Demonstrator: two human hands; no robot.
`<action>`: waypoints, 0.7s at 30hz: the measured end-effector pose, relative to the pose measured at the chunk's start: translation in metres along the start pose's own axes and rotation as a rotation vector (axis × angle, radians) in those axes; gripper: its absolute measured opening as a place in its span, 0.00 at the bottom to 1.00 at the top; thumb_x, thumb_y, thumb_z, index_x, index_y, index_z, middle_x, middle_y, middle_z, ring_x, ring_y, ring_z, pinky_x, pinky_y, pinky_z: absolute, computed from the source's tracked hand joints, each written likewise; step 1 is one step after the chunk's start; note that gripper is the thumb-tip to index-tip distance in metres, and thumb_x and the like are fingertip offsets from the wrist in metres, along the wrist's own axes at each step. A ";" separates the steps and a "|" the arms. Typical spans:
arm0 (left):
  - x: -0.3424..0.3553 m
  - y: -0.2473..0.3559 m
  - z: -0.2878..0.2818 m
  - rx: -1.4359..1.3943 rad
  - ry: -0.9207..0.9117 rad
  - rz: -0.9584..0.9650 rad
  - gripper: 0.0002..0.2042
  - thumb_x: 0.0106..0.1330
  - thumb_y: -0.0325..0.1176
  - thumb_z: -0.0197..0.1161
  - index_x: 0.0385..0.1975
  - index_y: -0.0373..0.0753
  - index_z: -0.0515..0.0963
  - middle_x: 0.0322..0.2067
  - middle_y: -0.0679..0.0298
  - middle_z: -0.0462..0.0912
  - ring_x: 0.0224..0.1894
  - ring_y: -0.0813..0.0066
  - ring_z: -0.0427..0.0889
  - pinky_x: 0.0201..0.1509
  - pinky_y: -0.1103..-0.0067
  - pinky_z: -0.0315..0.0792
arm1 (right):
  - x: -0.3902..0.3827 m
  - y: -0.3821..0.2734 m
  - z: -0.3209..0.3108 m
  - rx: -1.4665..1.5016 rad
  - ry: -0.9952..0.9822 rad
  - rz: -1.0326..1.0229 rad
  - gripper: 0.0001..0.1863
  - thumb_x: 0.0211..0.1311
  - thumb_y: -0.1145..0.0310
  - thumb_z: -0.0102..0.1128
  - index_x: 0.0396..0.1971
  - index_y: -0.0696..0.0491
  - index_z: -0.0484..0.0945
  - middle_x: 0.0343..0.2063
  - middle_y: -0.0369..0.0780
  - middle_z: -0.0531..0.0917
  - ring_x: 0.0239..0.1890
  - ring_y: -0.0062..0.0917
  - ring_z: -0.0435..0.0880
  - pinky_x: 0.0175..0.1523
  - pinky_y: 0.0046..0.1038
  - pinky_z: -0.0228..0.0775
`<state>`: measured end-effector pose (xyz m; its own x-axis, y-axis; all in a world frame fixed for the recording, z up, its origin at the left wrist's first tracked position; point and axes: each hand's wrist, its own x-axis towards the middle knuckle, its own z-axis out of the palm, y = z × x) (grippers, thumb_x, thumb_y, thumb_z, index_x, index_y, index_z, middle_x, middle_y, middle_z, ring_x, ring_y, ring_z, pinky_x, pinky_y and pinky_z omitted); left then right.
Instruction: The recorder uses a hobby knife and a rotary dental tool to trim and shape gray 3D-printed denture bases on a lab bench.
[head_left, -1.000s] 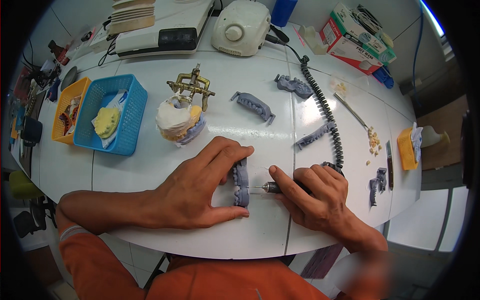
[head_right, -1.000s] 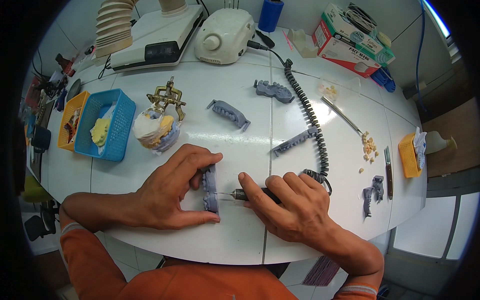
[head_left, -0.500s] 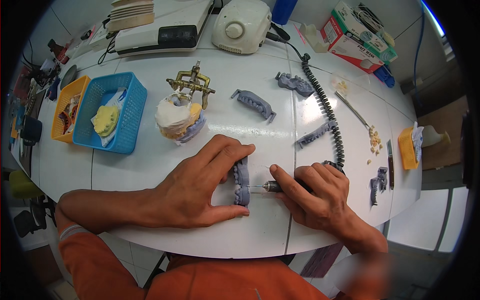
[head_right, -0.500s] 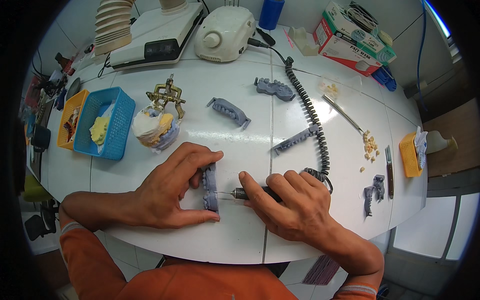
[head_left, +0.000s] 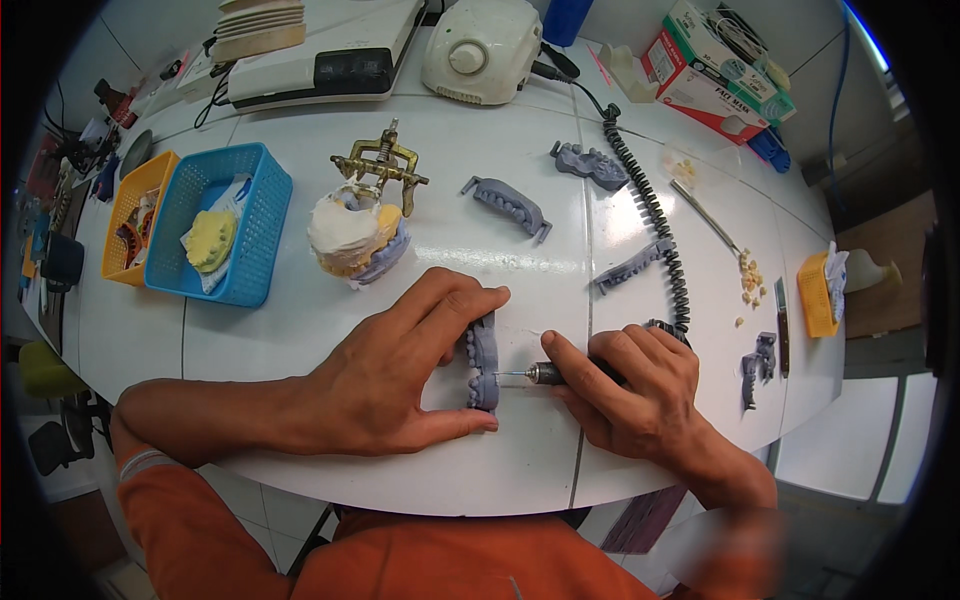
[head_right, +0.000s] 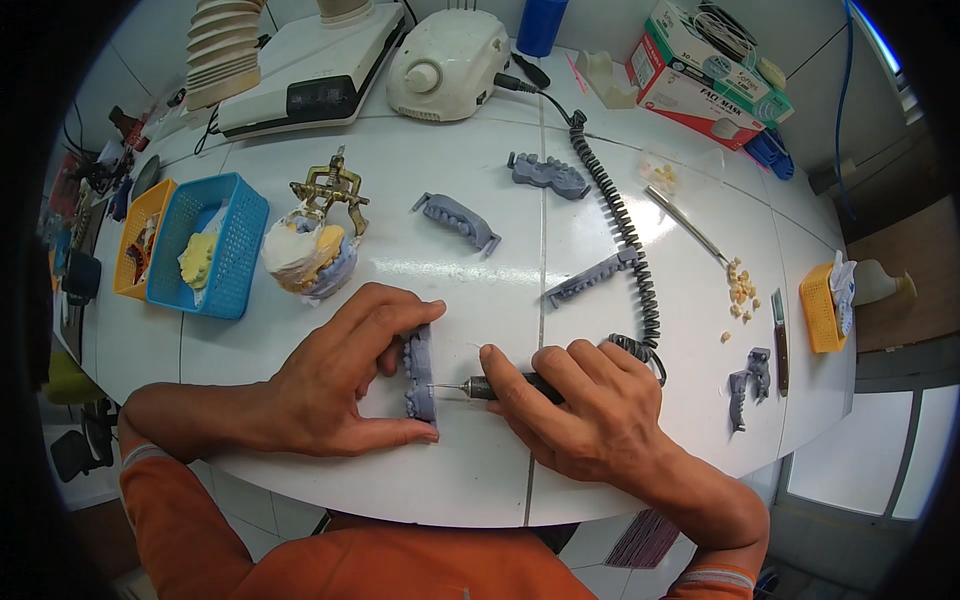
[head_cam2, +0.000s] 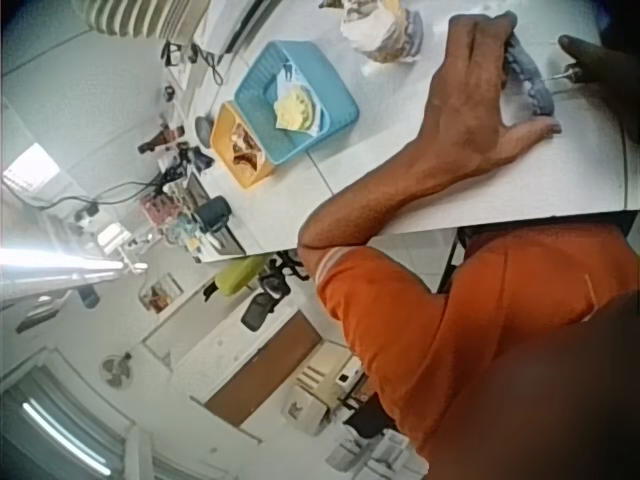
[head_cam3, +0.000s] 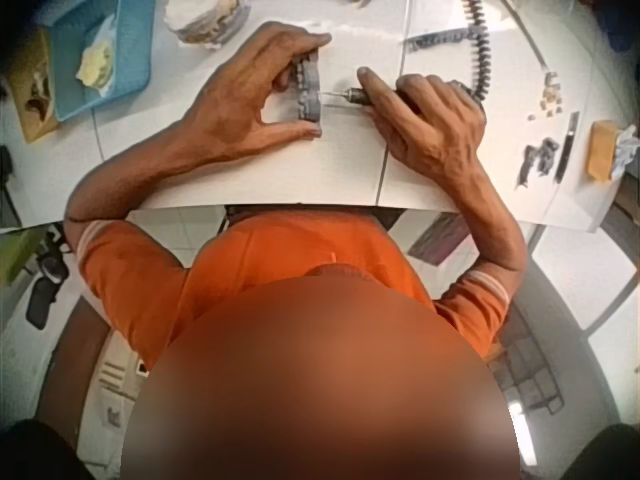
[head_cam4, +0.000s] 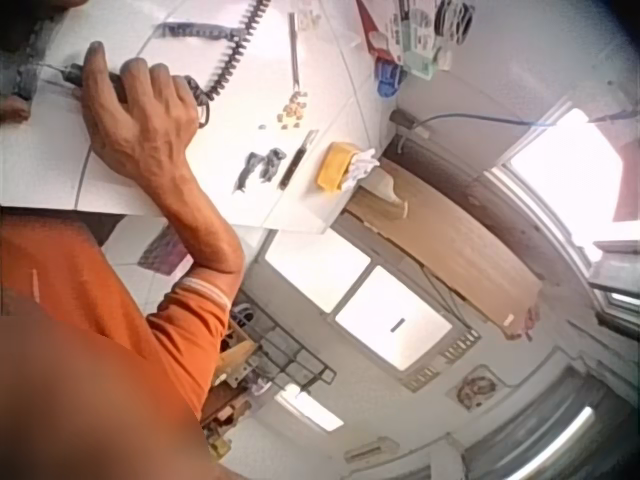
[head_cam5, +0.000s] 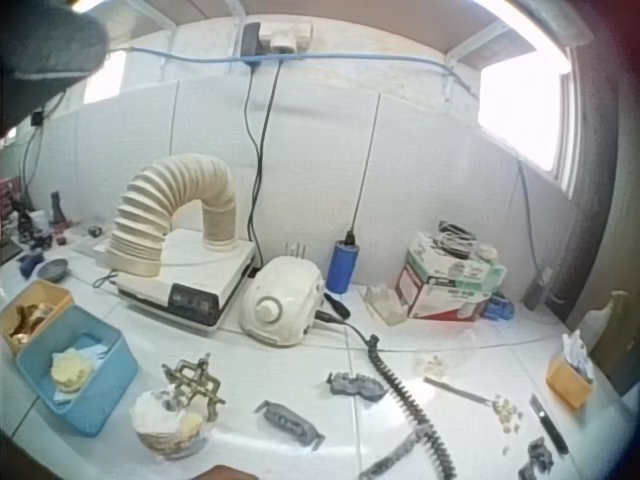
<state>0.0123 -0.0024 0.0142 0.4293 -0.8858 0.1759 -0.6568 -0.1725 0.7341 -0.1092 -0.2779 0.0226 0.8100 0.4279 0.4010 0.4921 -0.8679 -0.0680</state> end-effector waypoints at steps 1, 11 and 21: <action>0.000 0.001 -0.001 0.000 0.000 -0.002 0.50 0.58 0.45 0.88 0.78 0.34 0.66 0.61 0.54 0.71 0.40 0.74 0.76 0.36 0.79 0.78 | 0.000 0.000 -0.001 0.006 -0.001 -0.001 0.23 0.63 0.58 0.80 0.58 0.46 0.91 0.26 0.29 0.76 0.24 0.17 0.74 0.28 0.25 0.62; -0.001 -0.003 0.002 0.006 0.009 0.028 0.50 0.59 0.46 0.88 0.78 0.35 0.65 0.60 0.53 0.71 0.40 0.72 0.77 0.41 0.77 0.80 | 0.000 0.000 -0.001 0.011 -0.009 0.003 0.22 0.64 0.58 0.80 0.57 0.45 0.91 0.26 0.29 0.77 0.24 0.17 0.74 0.28 0.25 0.63; -0.003 -0.001 0.000 -0.006 -0.004 0.006 0.50 0.60 0.46 0.88 0.79 0.35 0.65 0.61 0.53 0.71 0.41 0.71 0.77 0.45 0.75 0.80 | 0.001 -0.001 -0.001 0.014 0.005 -0.004 0.21 0.64 0.58 0.80 0.56 0.45 0.91 0.26 0.29 0.77 0.24 0.17 0.74 0.28 0.25 0.63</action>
<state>0.0112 0.0001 0.0130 0.4229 -0.8886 0.1777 -0.6555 -0.1646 0.7370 -0.1089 -0.2768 0.0238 0.8063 0.4304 0.4057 0.4999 -0.8625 -0.0786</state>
